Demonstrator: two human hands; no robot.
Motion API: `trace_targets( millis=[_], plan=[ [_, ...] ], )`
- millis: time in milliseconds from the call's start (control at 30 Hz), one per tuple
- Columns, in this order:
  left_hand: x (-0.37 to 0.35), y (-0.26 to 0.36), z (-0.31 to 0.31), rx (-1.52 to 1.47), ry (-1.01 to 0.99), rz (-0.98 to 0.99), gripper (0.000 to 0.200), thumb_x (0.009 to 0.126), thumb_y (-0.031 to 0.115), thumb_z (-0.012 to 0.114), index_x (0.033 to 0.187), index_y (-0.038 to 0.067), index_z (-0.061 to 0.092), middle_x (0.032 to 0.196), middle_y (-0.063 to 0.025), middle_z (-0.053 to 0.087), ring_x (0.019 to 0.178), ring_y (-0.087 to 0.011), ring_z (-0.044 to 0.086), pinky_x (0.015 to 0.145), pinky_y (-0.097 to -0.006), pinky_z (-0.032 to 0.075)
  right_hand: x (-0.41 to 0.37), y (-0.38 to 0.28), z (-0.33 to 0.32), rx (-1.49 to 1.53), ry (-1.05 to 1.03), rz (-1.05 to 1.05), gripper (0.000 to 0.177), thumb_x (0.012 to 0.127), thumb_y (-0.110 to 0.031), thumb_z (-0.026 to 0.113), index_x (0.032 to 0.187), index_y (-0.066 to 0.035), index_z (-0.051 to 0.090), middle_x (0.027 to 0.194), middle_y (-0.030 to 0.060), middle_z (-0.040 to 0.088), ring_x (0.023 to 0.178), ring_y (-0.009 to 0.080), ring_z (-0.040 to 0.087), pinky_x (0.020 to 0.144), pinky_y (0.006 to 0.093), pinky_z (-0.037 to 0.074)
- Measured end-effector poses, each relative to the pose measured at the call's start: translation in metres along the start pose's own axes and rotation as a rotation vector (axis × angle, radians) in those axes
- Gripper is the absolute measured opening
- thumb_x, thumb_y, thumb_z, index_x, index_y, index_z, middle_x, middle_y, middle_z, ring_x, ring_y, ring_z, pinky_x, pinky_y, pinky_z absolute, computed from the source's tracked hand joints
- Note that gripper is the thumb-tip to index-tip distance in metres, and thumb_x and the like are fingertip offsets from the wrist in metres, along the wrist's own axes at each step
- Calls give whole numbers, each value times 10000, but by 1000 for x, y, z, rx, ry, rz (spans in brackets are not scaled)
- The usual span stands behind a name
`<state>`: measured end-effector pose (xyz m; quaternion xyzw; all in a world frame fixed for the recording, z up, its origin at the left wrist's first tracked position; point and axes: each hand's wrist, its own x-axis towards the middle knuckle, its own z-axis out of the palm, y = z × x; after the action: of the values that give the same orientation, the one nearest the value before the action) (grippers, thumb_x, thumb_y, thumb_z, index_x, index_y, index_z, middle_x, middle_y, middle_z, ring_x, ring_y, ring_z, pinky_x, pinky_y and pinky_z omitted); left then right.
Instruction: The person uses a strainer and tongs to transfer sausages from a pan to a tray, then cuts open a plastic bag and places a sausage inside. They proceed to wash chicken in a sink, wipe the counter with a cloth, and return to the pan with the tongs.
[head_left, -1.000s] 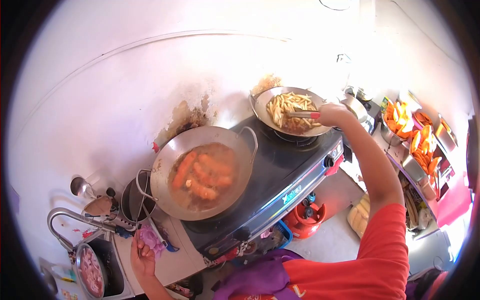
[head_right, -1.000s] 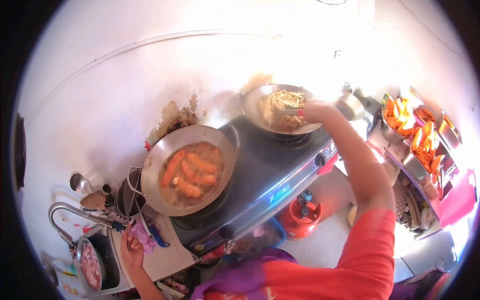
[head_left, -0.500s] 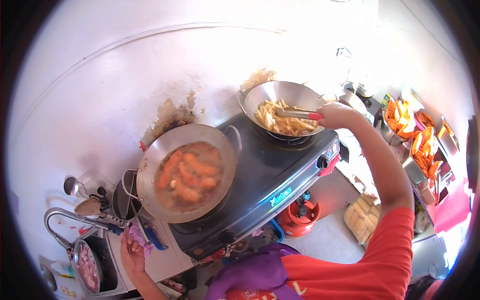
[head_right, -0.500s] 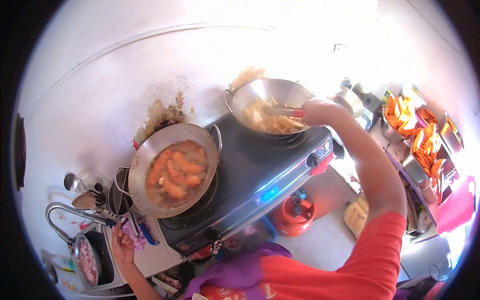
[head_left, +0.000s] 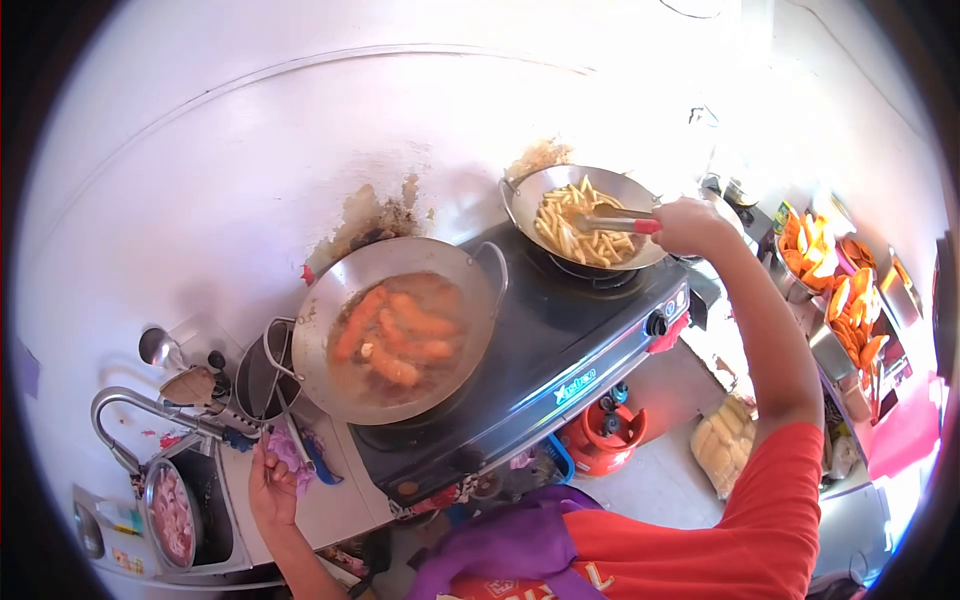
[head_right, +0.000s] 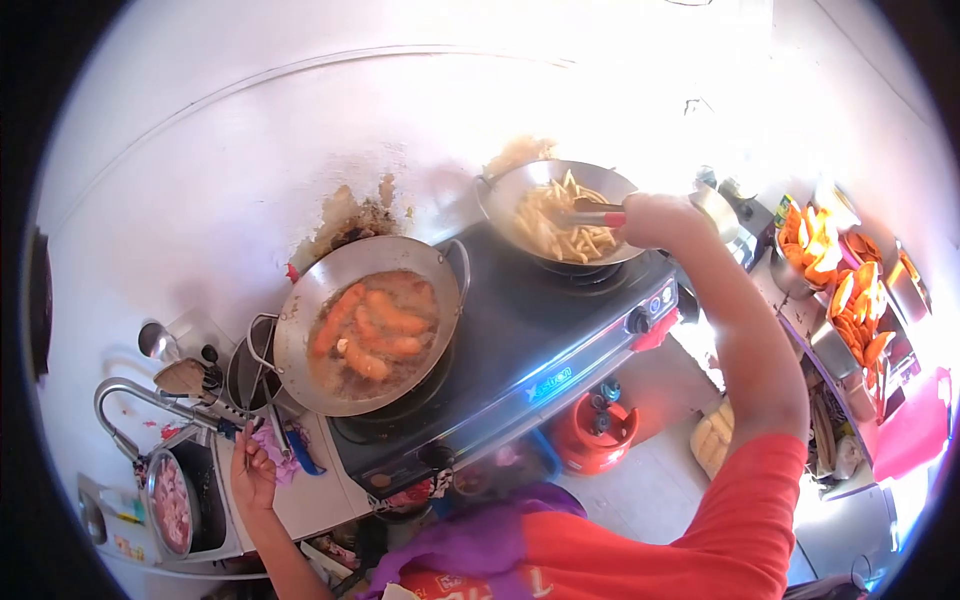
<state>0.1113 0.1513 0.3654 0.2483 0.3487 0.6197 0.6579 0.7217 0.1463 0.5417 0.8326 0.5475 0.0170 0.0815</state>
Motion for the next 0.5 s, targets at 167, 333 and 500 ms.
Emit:
trace_targets(
  millis=[167,333,500],
  plan=[
    [1,-2,-10,96,-10,7,460,913,195,526,1313,20,382,707,34,440,579,-51,417,509,-187,368,-20,-26,-6,-125,-11,-77,207,769,-191,532,854,-54,662,843,139,656,828,283,636,733,390,500],
    [-2,-8,-13,1107,54,168,551,835,111,546,1336,-3,346,770,-4,539,639,-80,495,560,-222,402,7,-42,30,-95,-6,-42,231,763,-181,524,874,-41,670,845,143,658,821,278,641,728,374,508],
    [4,-8,-31,1730,198,528,474,831,75,450,1292,-21,398,866,-237,583,758,-377,569,715,-418,447,-7,-4,6,-96,54,15,272,781,-263,547,918,-60,665,878,137,661,848,274,638,771,387,497]
  ],
)
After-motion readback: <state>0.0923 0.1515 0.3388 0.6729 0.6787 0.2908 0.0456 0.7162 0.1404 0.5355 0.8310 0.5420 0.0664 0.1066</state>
